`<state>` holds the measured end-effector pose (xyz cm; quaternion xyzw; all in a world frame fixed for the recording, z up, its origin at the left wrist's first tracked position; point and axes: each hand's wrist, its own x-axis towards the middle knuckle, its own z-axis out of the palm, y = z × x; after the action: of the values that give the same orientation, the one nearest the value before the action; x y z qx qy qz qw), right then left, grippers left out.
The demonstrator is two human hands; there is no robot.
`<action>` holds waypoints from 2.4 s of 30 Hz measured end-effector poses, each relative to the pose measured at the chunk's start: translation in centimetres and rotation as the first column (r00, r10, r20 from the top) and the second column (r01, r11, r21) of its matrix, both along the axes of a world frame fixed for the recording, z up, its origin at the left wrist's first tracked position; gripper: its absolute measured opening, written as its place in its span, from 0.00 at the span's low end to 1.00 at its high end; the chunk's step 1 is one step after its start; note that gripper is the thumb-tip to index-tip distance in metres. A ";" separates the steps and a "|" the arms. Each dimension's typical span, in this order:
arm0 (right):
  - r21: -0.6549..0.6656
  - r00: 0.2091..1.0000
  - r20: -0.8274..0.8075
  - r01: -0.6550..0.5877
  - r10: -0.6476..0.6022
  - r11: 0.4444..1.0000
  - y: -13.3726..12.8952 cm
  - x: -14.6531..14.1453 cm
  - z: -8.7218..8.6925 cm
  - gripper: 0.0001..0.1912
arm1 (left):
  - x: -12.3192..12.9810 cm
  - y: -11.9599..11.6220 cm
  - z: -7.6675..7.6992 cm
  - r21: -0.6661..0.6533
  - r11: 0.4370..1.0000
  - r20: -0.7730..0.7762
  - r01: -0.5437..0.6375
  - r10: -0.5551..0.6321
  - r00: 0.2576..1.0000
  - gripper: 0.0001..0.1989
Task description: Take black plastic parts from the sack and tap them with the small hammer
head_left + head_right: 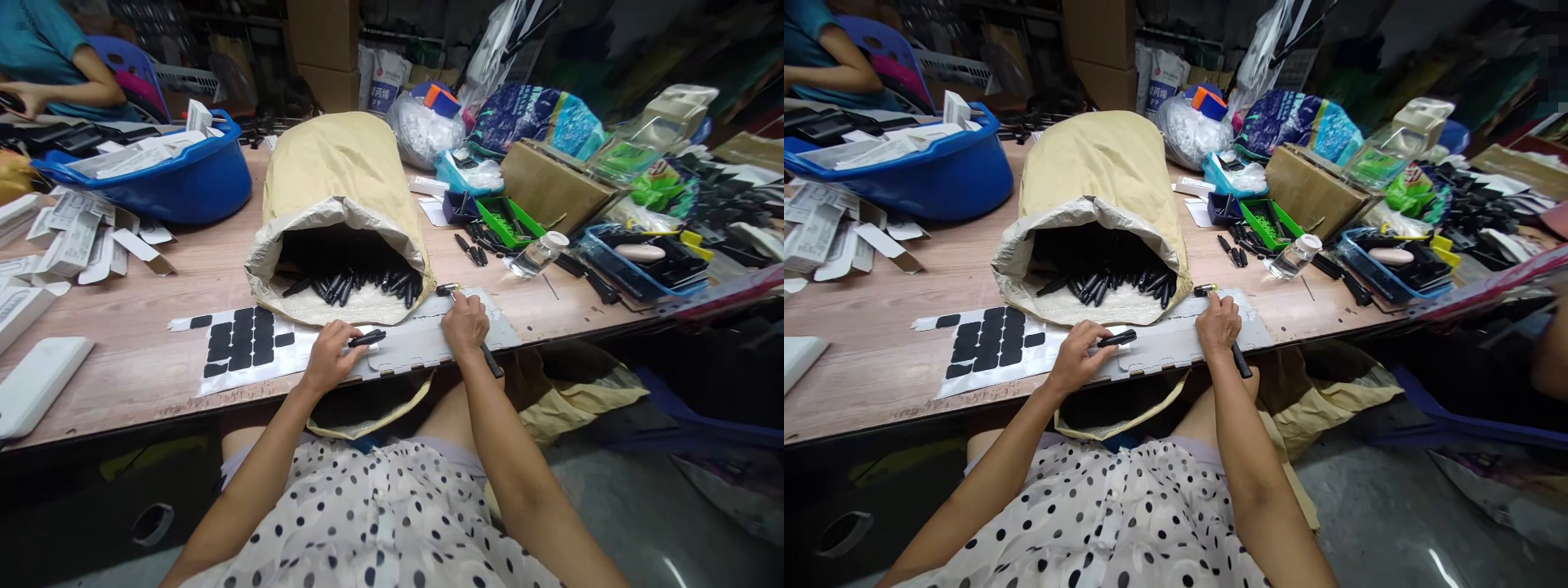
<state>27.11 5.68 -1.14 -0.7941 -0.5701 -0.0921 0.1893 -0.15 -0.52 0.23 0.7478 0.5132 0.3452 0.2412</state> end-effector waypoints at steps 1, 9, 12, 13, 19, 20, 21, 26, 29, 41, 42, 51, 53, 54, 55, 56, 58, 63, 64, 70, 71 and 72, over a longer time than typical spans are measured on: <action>0.007 1.000 0.008 -0.006 0.006 1.000 0.0 0.0 -0.1 0.22 | -0.1 -0.8 0.2 -0.001 0.998 0.037 0.058 -0.058 0.998 0.08; -0.001 0.999 0.037 0.004 -0.004 1.000 0.1 0.2 -0.5 0.21 | -0.4 -8.0 -1.1 -0.328 0.925 -0.167 0.192 -0.257 0.952 0.10; 0.001 0.999 0.047 0.002 -0.002 1.000 0.1 0.2 -0.6 0.21 | -0.6 -8.1 -2.6 -0.466 0.883 -0.414 -0.058 -0.159 0.896 0.08; 0.003 0.999 0.049 0.003 -0.003 1.000 0.1 0.2 -0.6 0.21 | -0.6 -8.0 -3.1 -0.487 0.867 -0.469 -0.111 -0.152 0.870 0.08; 0.029 0.998 0.063 0.002 -0.004 1.000 0.1 0.2 -0.7 0.20 | -1.0 -7.3 -3.9 -0.473 0.876 -0.474 -0.090 -0.167 0.865 0.12; 0.025 0.998 0.064 0.003 -0.005 1.000 0.2 0.2 -0.8 0.21 | -0.9 -7.2 -3.3 -0.465 0.884 -0.444 -0.046 -0.188 0.876 0.10; 0.021 0.998 0.066 0.005 -0.006 1.000 0.2 0.2 -0.8 0.21 | -0.9 -7.2 -2.5 -0.474 0.880 -0.402 0.005 -0.221 0.889 0.08; 0.031 0.997 0.079 0.002 -0.005 1.000 0.2 0.2 -0.9 0.21 | -0.8 -3.9 3.4 -0.574 0.798 -0.046 0.185 -0.257 0.965 0.15; 0.040 0.997 0.082 -0.002 -0.001 0.999 0.2 0.2 -1.0 0.20 | -1.8 0.9 5.0 -0.297 0.937 -0.118 -0.185 0.156 0.981 0.13; -0.003 0.999 0.045 -0.003 0.004 1.000 0.3 -0.1 -0.6 0.21 | -4.5 9.4 2.2 -0.063 0.712 -0.392 -0.699 0.627 0.673 0.06; -0.007 0.999 0.043 -0.003 0.004 1.000 0.4 -0.1 -0.6 0.21 | -4.5 9.1 2.4 -0.063 0.710 -0.386 -0.701 0.631 0.673 0.06; 0.007 1.000 0.030 0.004 -0.004 1.000 0.2 -0.1 -0.6 0.21 | -0.8 2.0 2.4 -0.004 0.978 -0.177 -0.207 0.203 0.963 0.06; 0.005 1.000 0.017 0.004 -0.004 1.000 0.2 -0.1 -0.5 0.21 | 0.0 1.1 1.1 -0.044 0.992 -0.168 -0.118 0.109 0.980 0.04; 0.003 1.000 0.006 -0.001 0.001 1.000 0.2 -0.1 -0.4 0.21 | 0.2 0.9 0.6 -0.057 0.993 -0.163 -0.106 0.096 0.982 0.04; 0.002 1.000 -0.009 -0.009 0.009 1.000 0.3 0.0 -0.3 0.21 | 0.3 0.9 0.1 -0.069 0.992 -0.156 -0.105 0.093 0.983 0.04; -0.002 0.999 -0.028 -0.017 0.017 1.000 0.3 0.0 -0.2 0.21 | 0.3 0.9 -0.3 -0.082 0.991 -0.146 -0.105 0.092 0.985 0.04; -0.012 0.996 -0.091 -0.027 0.026 1.000 0.3 0.1 0.2 0.21 | 0.1 1.2 -0.6 -0.109 0.989 -0.124 -0.097 0.083 0.989 0.05; 0.155 0.953 -0.290 -0.040 0.084 0.987 -2.2 -0.9 2.2 0.22 | -0.1 1.3 -0.3 -0.137 0.987 -0.104 -0.088 0.074 0.992 0.04; 0.216 0.937 -0.316 -0.079 0.146 0.973 -3.0 -1.6 2.6 0.22 | 0.0 1.3 -0.2 -0.139 0.986 -0.102 -0.089 0.075 0.992 0.04; 0.298 0.657 -0.407 -0.561 0.635 0.772 -8.0 -7.0 4.0 0.20 | 0.1 1.4 -0.5 -0.161 0.981 -0.067 -0.104 0.094 0.993 0.04; 0.290 0.629 -0.399 -0.604 0.667 0.743 -8.5 -7.8 3.9 0.19 | 0.1 1.5 -0.6 -0.156 0.982 -0.062 -0.106 0.097 0.993 0.04; 0.284 0.616 -0.388 -0.628 0.686 0.725 -8.9 -8.4 3.7 0.19 | 0.1 1.5 -0.6 -0.150 0.983 -0.058 -0.104 0.096 0.994 0.03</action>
<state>18.72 -3.25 2.53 -0.5144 -0.7510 0.1435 0.3884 -0.09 0.99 -0.37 0.7088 0.5812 0.2975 0.2671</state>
